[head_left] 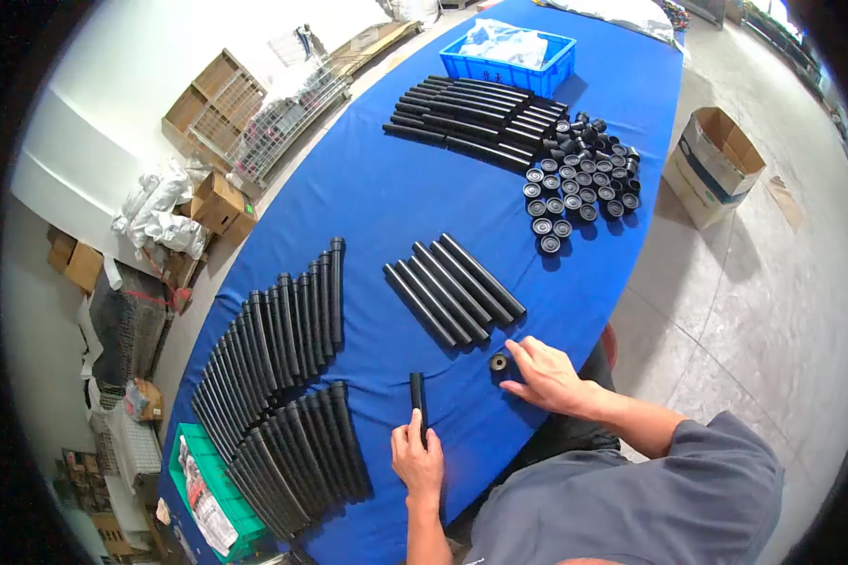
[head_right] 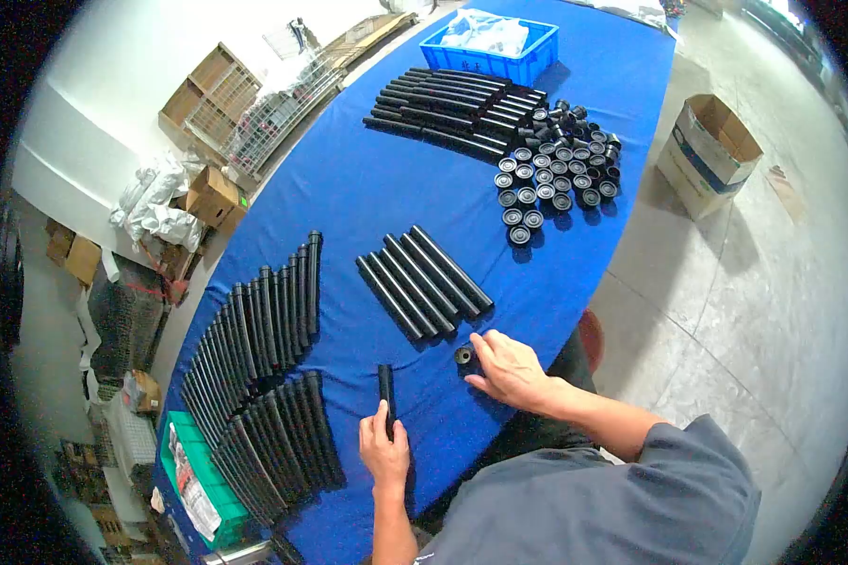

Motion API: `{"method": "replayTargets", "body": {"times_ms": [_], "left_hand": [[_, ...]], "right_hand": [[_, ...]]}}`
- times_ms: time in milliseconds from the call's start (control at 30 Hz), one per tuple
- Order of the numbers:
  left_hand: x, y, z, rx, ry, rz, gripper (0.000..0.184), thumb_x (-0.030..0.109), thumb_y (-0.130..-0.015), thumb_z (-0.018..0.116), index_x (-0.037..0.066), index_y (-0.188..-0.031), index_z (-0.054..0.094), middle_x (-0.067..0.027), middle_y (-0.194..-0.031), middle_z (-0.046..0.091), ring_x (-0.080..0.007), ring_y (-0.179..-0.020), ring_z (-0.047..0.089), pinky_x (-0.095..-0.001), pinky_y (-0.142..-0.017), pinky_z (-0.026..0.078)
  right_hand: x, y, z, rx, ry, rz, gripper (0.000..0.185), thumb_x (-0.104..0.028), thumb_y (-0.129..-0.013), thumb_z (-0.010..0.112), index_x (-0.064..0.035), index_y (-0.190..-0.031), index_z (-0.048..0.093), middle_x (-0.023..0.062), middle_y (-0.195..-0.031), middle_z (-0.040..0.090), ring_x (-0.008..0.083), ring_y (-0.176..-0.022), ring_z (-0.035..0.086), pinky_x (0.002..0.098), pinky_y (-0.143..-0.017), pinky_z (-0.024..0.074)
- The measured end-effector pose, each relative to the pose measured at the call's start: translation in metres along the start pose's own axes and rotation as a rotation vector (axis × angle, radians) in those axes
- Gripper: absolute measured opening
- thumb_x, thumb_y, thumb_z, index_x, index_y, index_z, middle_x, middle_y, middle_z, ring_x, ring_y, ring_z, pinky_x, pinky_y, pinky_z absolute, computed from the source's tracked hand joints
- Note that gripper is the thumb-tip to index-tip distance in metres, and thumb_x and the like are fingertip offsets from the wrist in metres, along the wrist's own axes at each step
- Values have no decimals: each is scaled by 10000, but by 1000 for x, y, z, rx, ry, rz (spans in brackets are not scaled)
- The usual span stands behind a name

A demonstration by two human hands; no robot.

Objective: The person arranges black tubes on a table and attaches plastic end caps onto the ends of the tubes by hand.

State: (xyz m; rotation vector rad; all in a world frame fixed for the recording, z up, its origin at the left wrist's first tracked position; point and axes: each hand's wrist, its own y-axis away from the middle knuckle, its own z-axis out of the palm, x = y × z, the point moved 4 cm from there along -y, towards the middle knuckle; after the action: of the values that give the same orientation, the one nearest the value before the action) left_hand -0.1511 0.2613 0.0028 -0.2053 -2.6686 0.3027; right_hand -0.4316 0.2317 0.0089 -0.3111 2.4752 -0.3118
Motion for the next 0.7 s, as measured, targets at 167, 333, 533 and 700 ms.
{"method": "replayTargets", "body": {"times_ms": [167, 333, 533, 700], "left_hand": [[-1, -4, 2, 3, 24, -16, 462, 92, -839, 723, 69, -1294, 647, -165, -998, 628, -359, -901, 646, -450, -791, 532], [-1, -17, 7, -11, 46, -56, 473, 137, -860, 748, 64, -1311, 626, -169, -1042, 660, -347, -896, 677, -437, -776, 547], [-44, 2, -6, -13, 484, -481, 478, 146, -940, 734, -49, -1347, 576, -76, -1046, 696, -113, -857, 633, -273, -740, 536], [-41, 27, -39, -71, 915, -552, 447, 132, -983, 663, -29, -1387, 559, -77, -1112, 666, -145, -883, 656, -303, -768, 565]], "right_hand": [[-52, 32, 11, -270, -419, -167, 488, -323, -921, 727, -29, -1277, 566, 181, -988, 602, 378, -872, 660, 476, -707, 559], [-66, 4, 78, -266, -674, -154, 173, -138, -898, 621, -3, -1006, 619, 220, -919, 663, 425, -856, 670, 508, -740, 553], [-93, -48, 135, -714, -491, -360, 157, -121, -832, 622, 7, -921, 638, 236, -849, 698, 440, -827, 689, 527, -746, 541], [-101, -70, 146, -1101, -1108, -79, 515, -143, -878, 719, 28, -1338, 564, 93, -808, 678, 146, -662, 656, 327, -530, 543]]}}
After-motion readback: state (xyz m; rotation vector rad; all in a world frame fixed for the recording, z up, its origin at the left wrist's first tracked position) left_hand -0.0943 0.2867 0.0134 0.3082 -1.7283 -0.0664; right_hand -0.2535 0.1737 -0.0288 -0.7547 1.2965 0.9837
